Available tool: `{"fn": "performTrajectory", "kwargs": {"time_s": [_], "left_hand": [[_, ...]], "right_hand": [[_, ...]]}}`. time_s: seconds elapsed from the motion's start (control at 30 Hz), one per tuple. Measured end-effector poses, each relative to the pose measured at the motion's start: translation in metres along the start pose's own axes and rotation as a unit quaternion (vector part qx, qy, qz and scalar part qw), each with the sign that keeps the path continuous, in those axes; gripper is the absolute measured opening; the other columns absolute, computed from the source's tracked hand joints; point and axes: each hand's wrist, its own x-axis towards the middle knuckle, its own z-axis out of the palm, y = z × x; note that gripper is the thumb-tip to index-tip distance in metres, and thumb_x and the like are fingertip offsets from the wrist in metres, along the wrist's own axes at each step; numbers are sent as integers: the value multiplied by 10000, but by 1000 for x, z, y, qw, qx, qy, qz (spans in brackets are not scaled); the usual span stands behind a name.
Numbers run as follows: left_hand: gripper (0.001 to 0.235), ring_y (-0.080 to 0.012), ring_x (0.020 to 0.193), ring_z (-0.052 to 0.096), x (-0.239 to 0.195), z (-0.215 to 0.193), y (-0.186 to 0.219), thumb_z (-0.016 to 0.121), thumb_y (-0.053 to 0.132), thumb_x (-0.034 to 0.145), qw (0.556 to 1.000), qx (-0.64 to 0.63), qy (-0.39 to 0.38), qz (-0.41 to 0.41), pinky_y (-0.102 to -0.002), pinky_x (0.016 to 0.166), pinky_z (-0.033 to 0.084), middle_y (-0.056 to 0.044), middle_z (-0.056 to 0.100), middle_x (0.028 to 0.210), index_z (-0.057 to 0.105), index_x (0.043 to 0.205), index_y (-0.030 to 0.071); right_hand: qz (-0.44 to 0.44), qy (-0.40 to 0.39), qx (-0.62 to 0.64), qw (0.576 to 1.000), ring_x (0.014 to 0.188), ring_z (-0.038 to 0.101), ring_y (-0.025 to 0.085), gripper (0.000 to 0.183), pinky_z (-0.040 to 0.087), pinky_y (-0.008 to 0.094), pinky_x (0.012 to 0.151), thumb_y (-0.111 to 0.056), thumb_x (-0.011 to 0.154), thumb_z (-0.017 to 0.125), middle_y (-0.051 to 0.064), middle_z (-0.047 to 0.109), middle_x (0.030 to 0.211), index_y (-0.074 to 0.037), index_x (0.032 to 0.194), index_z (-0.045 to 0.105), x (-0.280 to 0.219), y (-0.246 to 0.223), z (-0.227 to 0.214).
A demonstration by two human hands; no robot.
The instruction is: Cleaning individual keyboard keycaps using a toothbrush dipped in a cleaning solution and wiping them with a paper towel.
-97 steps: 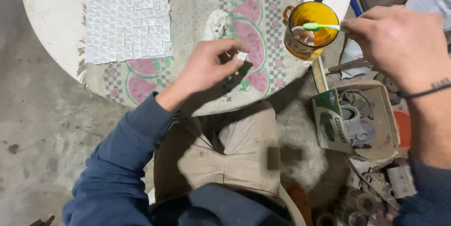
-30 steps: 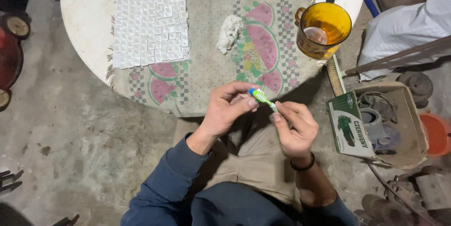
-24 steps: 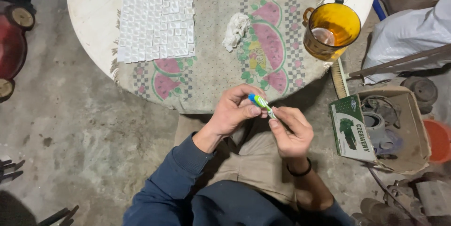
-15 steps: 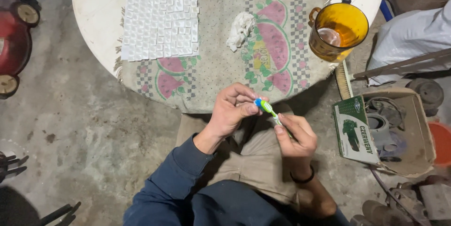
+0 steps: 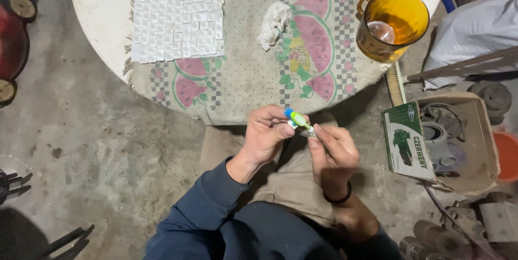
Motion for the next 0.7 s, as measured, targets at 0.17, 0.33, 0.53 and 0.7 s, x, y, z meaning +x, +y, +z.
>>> {"fn": "performTrajectory", "kwargs": {"time_s": [0.17, 0.33, 0.53, 0.7], "left_hand": [[280, -273, 1103, 736, -2, 10, 20, 813, 47, 938, 1000, -18, 13, 0, -447, 1042, 583, -198, 761, 1152, 713, 1189, -28], [286, -284, 1126, 735, -6, 17, 21, 814, 65, 944, 999, -31, 10, -1, -455, 1069, 571, -200, 755, 1161, 712, 1195, -26], [266, -300, 1125, 738, -9, 14, 12, 799, 66, 955, 996, -83, 26, 27, -483, 1087, 559, -211, 755, 1168, 714, 1192, -22], [252, -308, 1130, 734, -5, 14, 24, 796, 44, 959, 996, -74, 39, 40, -502, 1099, 553, -214, 752, 1168, 716, 1192, -10]], "right_hand": [[-52, -18, -29, 998, 914, 678, 250, 290, 555, 328, 819, 55, 906, 745, 134, 685, 1066, -28, 1179, 695, -4, 1, -1], [-81, -11, -35, 996, 929, 677, 266, 288, 562, 337, 827, 52, 920, 745, 129, 677, 1073, -40, 1184, 676, -7, 0, 1], [-36, -13, -13, 999, 910, 673, 233, 240, 555, 317, 808, 38, 929, 727, 132, 679, 1062, -26, 1158, 693, -14, 1, 14], [-13, -6, 1, 1000, 921, 684, 210, 233, 557, 296, 814, 5, 959, 717, 154, 690, 1104, -9, 1190, 691, -18, -1, 15]]}}
